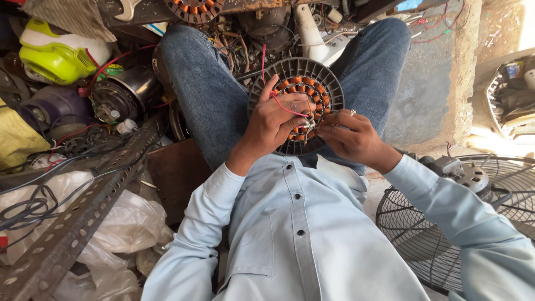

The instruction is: The person works on the internal wiring of a fan motor stator, using scissors to trim wires and handling a plastic spool to organize or wrap the components.

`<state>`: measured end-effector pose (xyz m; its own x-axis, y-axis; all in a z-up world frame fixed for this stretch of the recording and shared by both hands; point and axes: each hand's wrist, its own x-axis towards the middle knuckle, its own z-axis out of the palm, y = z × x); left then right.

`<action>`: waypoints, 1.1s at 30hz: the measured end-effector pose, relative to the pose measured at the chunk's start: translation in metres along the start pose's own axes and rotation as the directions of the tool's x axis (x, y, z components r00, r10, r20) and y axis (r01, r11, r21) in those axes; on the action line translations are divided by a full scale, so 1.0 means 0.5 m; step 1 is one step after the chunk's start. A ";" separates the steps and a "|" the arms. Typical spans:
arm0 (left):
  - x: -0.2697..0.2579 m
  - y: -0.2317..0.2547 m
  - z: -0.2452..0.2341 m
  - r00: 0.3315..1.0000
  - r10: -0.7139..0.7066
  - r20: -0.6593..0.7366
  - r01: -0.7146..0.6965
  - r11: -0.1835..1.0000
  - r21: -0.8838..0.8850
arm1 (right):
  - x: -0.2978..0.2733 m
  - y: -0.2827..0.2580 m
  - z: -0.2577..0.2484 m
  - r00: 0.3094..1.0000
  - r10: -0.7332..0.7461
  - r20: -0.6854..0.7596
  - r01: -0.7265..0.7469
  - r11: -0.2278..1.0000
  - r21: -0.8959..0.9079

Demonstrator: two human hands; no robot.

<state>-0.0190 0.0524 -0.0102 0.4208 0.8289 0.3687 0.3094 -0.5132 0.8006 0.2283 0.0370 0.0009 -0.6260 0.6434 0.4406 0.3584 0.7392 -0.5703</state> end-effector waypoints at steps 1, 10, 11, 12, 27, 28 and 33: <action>-0.001 -0.003 0.004 1.000 0.003 -0.005 -0.003 1.000 0.002 | 0.000 -0.002 0.003 0.999 0.044 -0.027 -0.044 0.999 0.023; -0.009 0.016 0.025 0.986 -0.054 -0.160 0.058 0.998 0.020 | -0.009 -0.041 0.022 0.891 0.442 -0.106 -0.403 0.876 0.265; -0.010 0.021 0.024 0.986 -0.056 -0.154 0.064 0.997 0.043 | -0.007 -0.048 0.029 0.859 0.501 -0.109 -0.448 0.837 0.313; -0.011 0.025 0.021 0.987 -0.059 -0.149 0.069 0.995 0.066 | -0.005 -0.055 0.034 0.861 0.497 -0.107 -0.445 0.839 0.313; -0.089 0.044 0.026 0.990 -0.065 -0.125 0.106 0.928 0.357 | -0.001 -0.086 0.071 0.924 0.362 -0.125 -0.335 0.921 0.198; -0.091 0.046 0.027 0.990 -0.065 -0.124 0.105 0.930 0.353 | -0.006 -0.086 0.074 0.875 0.460 -0.148 -0.423 0.877 0.226; -0.087 0.055 0.031 0.985 -0.078 -0.151 0.122 0.943 0.311 | -0.003 -0.084 0.073 0.848 0.506 -0.156 -0.442 0.839 0.318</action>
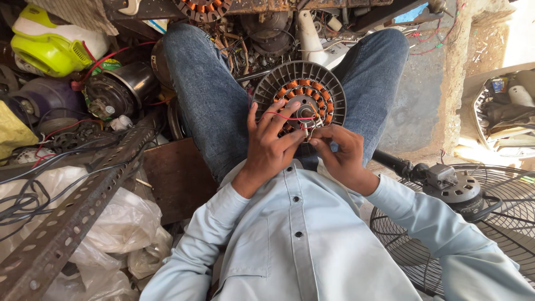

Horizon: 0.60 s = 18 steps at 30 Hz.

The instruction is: The person works on the internal wiring of a fan motor stator, using scissors to trim wires and handling a plastic spool to organize or wrap the components.

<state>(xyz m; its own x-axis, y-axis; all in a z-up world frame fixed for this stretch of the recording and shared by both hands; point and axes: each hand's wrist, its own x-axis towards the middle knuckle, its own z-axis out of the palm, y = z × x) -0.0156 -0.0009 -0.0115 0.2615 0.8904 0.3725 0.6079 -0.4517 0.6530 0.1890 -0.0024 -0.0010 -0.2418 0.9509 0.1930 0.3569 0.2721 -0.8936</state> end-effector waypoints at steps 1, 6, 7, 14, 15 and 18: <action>0.001 0.001 0.006 1.000 -0.002 -0.001 0.002 1.000 0.001 | 0.001 -0.004 0.005 0.999 0.035 0.011 -0.035 0.999 0.007; 0.003 -0.004 0.018 0.995 -0.044 -0.091 0.046 0.999 0.025 | 0.013 -0.024 0.001 0.995 -0.076 0.071 0.079 0.996 -0.034; 0.005 -0.005 0.017 0.995 -0.043 -0.092 0.046 0.999 0.027 | 0.013 -0.023 -0.009 0.992 -0.113 0.060 0.117 0.991 -0.065; 0.009 0.002 0.015 0.994 0.030 -0.106 -0.028 0.999 0.023 | 0.030 0.003 -0.031 0.999 -0.008 0.039 0.012 0.995 -0.097; 0.006 0.002 0.015 0.994 0.026 -0.104 -0.025 1.000 0.013 | 0.030 0.001 -0.027 0.999 -0.006 0.039 0.010 0.995 -0.097; 0.001 -0.008 0.012 0.996 0.020 -0.083 -0.021 1.000 -0.014 | 0.035 -0.002 -0.012 0.997 -0.042 0.058 0.048 0.993 -0.110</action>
<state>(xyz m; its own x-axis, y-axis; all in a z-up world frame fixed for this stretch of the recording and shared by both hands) -0.0134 0.0014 -0.0178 0.2106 0.8734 0.4390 0.5916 -0.4714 0.6541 0.1898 0.0148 0.0059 -0.3083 0.9286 0.2064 0.4417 0.3319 -0.8335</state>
